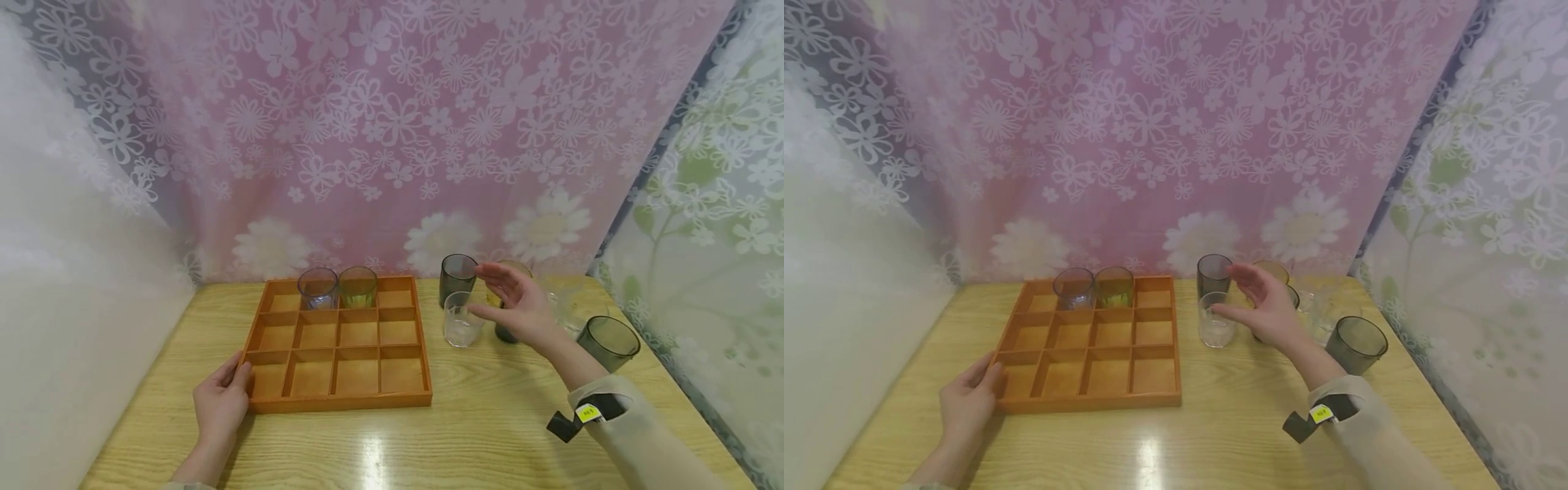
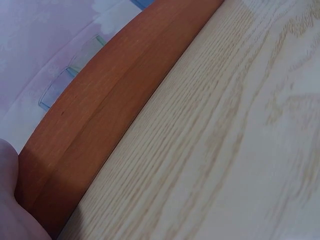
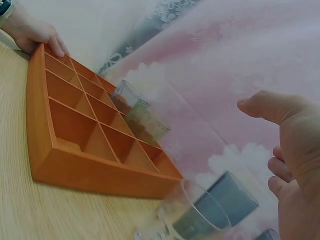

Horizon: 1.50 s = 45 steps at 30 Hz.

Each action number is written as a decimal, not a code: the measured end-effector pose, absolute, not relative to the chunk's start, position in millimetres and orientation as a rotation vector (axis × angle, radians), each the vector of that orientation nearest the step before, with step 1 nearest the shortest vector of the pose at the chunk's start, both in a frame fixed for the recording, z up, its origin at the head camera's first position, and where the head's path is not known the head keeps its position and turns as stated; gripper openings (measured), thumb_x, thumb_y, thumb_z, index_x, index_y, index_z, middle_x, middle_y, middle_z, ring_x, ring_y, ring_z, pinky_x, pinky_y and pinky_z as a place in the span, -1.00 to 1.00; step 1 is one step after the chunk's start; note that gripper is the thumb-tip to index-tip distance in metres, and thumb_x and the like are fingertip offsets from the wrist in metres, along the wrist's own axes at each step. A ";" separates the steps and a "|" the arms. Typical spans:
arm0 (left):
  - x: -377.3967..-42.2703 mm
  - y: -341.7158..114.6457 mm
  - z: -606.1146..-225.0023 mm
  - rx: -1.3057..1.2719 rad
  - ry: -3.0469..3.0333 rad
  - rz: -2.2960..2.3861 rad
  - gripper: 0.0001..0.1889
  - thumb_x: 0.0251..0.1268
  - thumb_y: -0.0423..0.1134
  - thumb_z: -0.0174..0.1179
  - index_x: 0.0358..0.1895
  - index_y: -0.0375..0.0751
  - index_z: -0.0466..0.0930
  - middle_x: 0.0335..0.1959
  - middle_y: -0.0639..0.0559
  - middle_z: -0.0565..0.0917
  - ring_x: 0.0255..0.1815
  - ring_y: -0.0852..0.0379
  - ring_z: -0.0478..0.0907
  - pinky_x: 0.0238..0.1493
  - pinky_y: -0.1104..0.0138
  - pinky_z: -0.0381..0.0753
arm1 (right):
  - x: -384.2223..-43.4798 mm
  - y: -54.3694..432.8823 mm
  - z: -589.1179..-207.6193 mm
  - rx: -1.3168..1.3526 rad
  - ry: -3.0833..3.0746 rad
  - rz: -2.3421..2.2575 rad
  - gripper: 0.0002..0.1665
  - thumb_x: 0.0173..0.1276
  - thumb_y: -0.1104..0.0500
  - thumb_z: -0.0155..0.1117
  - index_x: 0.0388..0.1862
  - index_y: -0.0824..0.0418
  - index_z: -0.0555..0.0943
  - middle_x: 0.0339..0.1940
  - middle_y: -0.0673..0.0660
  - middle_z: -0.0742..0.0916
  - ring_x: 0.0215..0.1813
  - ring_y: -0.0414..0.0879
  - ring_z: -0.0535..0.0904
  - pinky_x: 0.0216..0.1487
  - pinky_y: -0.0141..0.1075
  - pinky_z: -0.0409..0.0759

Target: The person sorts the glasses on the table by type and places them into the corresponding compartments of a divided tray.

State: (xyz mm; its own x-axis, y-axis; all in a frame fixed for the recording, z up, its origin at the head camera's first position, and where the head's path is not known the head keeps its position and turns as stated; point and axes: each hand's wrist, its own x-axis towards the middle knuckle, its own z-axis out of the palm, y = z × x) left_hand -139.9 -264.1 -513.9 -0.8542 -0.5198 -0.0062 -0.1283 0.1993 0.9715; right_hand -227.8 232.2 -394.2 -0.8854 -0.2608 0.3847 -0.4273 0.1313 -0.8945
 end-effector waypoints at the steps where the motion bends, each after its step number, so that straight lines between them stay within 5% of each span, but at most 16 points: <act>1: -140.0 -264.3 -514.1 0.613 -2.158 -1.693 -0.56 0.60 -0.28 0.23 0.43 -0.36 0.55 0.35 -0.27 0.58 0.38 -0.15 0.50 -0.07 0.72 0.48 | -225.7 236.1 -393.9 0.685 -2.257 1.853 -0.17 0.25 0.54 0.52 0.46 0.54 0.36 0.35 0.13 0.62 0.41 -0.12 0.51 0.46 -0.31 0.42; 4: -139.9 -264.9 -514.2 0.619 -2.167 -1.671 -0.56 0.60 -0.28 0.24 0.42 -0.35 0.56 0.34 -0.24 0.60 0.35 -0.07 0.54 -0.06 0.71 0.48 | -219.0 247.3 -392.7 0.652 -2.271 1.839 -0.19 0.29 0.52 0.51 0.47 0.51 0.37 0.37 0.11 0.61 0.43 -0.10 0.49 0.44 -0.34 0.42; 11: -139.1 -264.2 -513.6 0.605 -2.153 -1.676 -0.56 0.58 -0.28 0.27 0.41 -0.36 0.57 0.32 -0.25 0.61 -0.01 0.59 0.54 -0.05 0.70 0.49 | -204.9 274.6 -386.2 0.626 -2.331 1.768 -0.21 0.34 0.48 0.48 0.50 0.47 0.37 0.39 0.06 0.60 0.41 -0.21 0.49 0.41 -0.35 0.46; 14: -140.0 -263.8 -514.3 0.596 -2.143 -1.683 -0.56 0.58 -0.29 0.27 0.40 -0.36 0.58 0.31 -0.26 0.61 -0.09 0.71 0.49 -0.05 0.70 0.50 | -201.2 286.6 -383.1 0.607 -2.322 1.760 -0.22 0.34 0.50 0.47 0.49 0.46 0.38 0.38 0.03 0.61 0.41 -0.24 0.50 0.38 -0.43 0.46; 23: -142.7 -266.6 -519.1 0.626 -2.156 -1.667 -0.56 0.59 -0.24 0.26 0.42 -0.30 0.59 0.32 -0.21 0.62 0.14 0.38 0.59 -0.04 0.69 0.50 | -193.2 309.8 -376.2 0.529 -2.293 1.769 -0.18 0.30 0.57 0.45 0.51 0.49 0.36 0.38 0.06 0.62 0.41 -0.18 0.49 0.36 -0.47 0.45; 32: -143.2 -265.2 -518.2 0.603 -2.117 -1.708 -0.56 0.58 -0.29 0.27 0.40 -0.35 0.58 0.31 -0.26 0.61 -0.13 0.76 0.50 -0.04 0.68 0.51 | -191.3 336.0 -378.7 0.437 -2.357 1.618 -0.18 0.28 0.58 0.47 0.49 0.45 0.39 0.33 -0.07 0.64 0.36 -0.30 0.51 0.29 -0.56 0.44; 41: -142.2 -264.7 -514.7 0.592 -2.127 -1.714 -0.56 0.58 -0.28 0.26 0.41 -0.35 0.57 0.31 -0.27 0.61 -0.10 0.70 0.52 -0.05 0.68 0.51 | -192.1 365.6 -388.3 0.391 -2.287 1.659 -0.18 0.25 0.61 0.46 0.48 0.38 0.45 0.30 -0.11 0.67 0.32 -0.33 0.53 0.23 -0.61 0.46; 45: -142.5 -265.9 -516.6 0.613 -2.138 -1.723 -0.55 0.59 -0.26 0.26 0.43 -0.33 0.56 0.33 -0.24 0.60 0.10 0.47 0.58 -0.03 0.68 0.51 | -190.8 375.5 -391.4 0.350 -2.335 1.611 -0.20 0.28 0.58 0.46 0.49 0.37 0.45 0.30 -0.14 0.66 0.31 -0.39 0.52 0.19 -0.63 0.48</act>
State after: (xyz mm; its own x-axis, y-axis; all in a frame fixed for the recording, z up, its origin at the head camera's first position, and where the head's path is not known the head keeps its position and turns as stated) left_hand -142.5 -265.9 -516.6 -0.8542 -0.5197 -0.0152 -0.1252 0.1772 0.9762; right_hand -190.8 375.5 -391.4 -0.9307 -0.0386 0.3638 -0.3538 0.3476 -0.8683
